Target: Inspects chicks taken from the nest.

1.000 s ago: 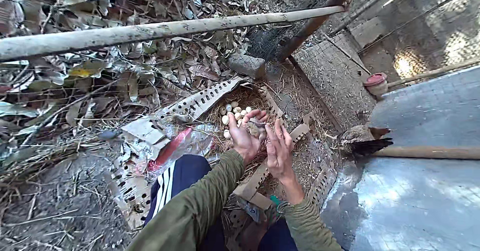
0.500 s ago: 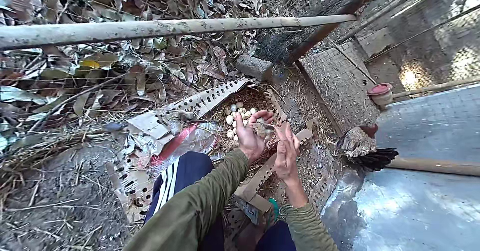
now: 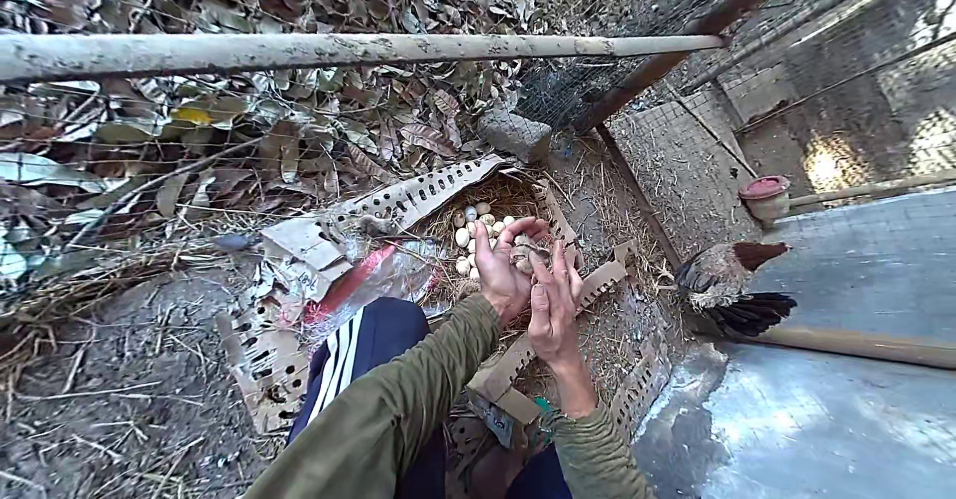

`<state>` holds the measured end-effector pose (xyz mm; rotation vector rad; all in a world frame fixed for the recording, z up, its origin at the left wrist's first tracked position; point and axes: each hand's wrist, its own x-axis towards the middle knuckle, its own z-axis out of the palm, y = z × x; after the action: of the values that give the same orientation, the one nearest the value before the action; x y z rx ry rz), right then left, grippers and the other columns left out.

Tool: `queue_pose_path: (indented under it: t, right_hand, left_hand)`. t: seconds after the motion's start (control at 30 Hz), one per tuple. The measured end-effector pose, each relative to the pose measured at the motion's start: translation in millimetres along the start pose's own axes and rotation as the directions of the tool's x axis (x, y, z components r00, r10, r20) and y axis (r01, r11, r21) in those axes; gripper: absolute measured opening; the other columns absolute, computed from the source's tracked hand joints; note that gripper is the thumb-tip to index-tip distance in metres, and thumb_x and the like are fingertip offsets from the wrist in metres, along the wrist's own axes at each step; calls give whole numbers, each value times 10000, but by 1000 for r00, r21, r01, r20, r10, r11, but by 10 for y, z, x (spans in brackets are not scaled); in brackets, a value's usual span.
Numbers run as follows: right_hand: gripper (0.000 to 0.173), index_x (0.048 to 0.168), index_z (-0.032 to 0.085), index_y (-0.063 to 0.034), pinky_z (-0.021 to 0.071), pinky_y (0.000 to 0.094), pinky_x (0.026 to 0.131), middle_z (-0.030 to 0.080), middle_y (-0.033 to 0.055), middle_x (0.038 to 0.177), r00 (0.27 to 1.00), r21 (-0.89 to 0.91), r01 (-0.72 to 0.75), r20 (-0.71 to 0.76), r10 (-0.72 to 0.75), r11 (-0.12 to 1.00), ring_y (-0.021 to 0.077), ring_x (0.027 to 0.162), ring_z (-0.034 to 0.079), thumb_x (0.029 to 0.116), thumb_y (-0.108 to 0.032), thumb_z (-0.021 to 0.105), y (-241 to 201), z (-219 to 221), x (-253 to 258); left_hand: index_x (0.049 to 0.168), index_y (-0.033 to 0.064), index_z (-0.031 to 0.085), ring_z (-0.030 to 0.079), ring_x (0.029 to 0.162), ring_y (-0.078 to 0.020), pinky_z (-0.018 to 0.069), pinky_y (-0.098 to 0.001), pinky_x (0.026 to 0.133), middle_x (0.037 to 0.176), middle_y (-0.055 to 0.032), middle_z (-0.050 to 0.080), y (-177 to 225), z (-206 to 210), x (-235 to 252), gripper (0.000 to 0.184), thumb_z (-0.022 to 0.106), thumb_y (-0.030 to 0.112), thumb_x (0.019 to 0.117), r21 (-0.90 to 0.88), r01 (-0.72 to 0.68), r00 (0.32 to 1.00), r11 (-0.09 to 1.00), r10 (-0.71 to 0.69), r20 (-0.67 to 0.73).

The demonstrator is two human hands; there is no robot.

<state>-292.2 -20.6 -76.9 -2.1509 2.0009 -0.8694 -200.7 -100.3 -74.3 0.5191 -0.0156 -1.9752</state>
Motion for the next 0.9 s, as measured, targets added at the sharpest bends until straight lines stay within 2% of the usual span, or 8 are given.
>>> queue_pose_path:
  t: [0.17,0.3,0.47,0.57,0.73,0.9]
  right_hand:
    - [639,1410,623,-68,256,633,1166,412,275,1574,998,-14,-59,18,60,998,459,1467,360,1083,-428,208,84,-73,-31]
    - [623,1419,594,-7,237,605,1203,428,295,1555,997,0,-66,-31,66,998,445,1472,370,1097,-390,223,70,-116,21]
    - [576,1409,616,-48,263,603,1184,446,269,1553,999,26,-6,-53,8,1000,438,1463,382,1087,-349,246,-35,-105,137]
    - [584,1414,616,-58,247,608,1196,458,231,1560,999,27,22,-26,-21,999,419,1475,377,1092,-372,243,-24,-57,165]
    - [606,1367,652,-33,250,625,1181,516,205,1523,1000,38,-24,5,24,999,430,1468,390,1090,-381,240,59,-29,84]
    - [615,1319,679,-12,228,592,1218,529,220,1505,994,58,-103,-15,104,993,410,1478,386,1099,-357,219,153,-136,28]
  left_hand:
    - [1228,94,643,628,1139,-259,509,-442,958,1216,-134,670,8,-16,35,1052,-139,733,933,-15,-12,1000,1000,12,-17]
    - [1223,96,644,633,1118,-257,524,-443,930,1192,-128,675,29,0,33,1044,-122,745,934,-49,-4,1000,999,3,-23]
    - [1257,87,606,633,1100,-243,516,-428,941,1185,-119,669,21,0,20,1025,-132,725,941,-62,9,1000,998,-9,1]
    - [1217,80,618,642,1084,-252,520,-429,953,1146,-130,674,47,33,-2,986,-95,714,967,-98,6,1000,995,-7,-10]
    - [1236,113,629,640,1106,-256,517,-443,944,1182,-123,679,49,-5,6,1023,-130,730,938,-64,10,1000,998,-9,20]
    - [1189,112,639,664,1035,-253,544,-436,883,1130,-116,694,63,30,-2,994,-88,745,946,-111,7,1000,994,-7,4]
